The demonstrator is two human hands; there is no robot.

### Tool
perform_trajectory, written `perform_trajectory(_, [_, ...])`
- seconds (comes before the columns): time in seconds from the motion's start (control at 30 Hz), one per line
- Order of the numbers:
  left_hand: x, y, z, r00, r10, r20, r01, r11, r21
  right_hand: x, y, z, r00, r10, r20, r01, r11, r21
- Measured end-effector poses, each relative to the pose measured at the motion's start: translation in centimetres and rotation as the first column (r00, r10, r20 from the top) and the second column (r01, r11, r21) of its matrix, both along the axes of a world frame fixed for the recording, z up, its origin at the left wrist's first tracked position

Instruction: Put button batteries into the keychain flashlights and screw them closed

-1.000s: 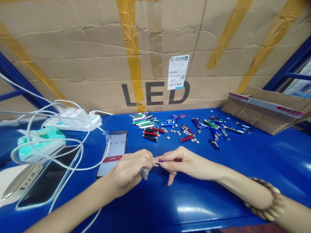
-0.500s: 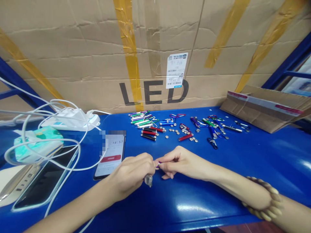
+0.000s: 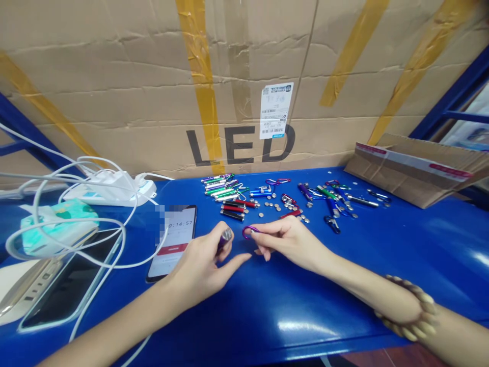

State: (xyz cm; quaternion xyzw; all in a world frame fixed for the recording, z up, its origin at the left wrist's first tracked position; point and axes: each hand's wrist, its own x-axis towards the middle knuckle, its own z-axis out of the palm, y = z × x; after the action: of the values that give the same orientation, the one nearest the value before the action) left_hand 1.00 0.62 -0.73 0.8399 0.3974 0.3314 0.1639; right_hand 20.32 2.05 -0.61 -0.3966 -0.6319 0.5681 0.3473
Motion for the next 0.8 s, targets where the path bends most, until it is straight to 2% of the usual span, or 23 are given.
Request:
perform_trajectory(0.07, [0.3, -0.3, 0.0, 0.998, -0.002, -0.059, -0.01, 0.979, -0.203, 0.0, -0.2, 0.2, 0.999, -0.015, -0.04, 0.017, 0.999, 0.049])
perform_trajectory(0.13, [0.5, -0.5, -0.2, 0.993, -0.051, -0.109, 0.009, 0.934, -0.356, -0.2, -0.6, 0.5, 0.998, -0.017, -0.064, 0.022, 0.996, 0.086])
perform_trajectory(0.23, [0.6, -0.7, -0.6, 0.984, -0.108, -0.141, 0.029, 0.882, -0.471, -0.4, -1.1, 0.9, 0.999, 0.004, -0.044, 0.001, 0.993, 0.122])
perform_trajectory(0.4, [0.6, -0.9, -0.4, 0.986, -0.099, -0.136, 0.02, 0.871, -0.491, -0.5, -1.1, 0.8, 0.998, 0.067, 0.018, -0.069, 0.987, 0.142])
perform_trajectory(0.67, [0.7, -1.0, -0.7, 0.992, -0.076, -0.102, 0.016, 0.869, -0.495, -0.2, -0.6, 0.9, 0.987, 0.095, 0.127, -0.118, 0.974, 0.191])
perform_trajectory(0.8, [0.8, -1.0, -0.8, 0.997, -0.055, -0.06, 0.02, 0.876, -0.481, -0.2, -0.9, 1.1, 0.987, 0.1, 0.124, -0.124, 0.971, 0.205])
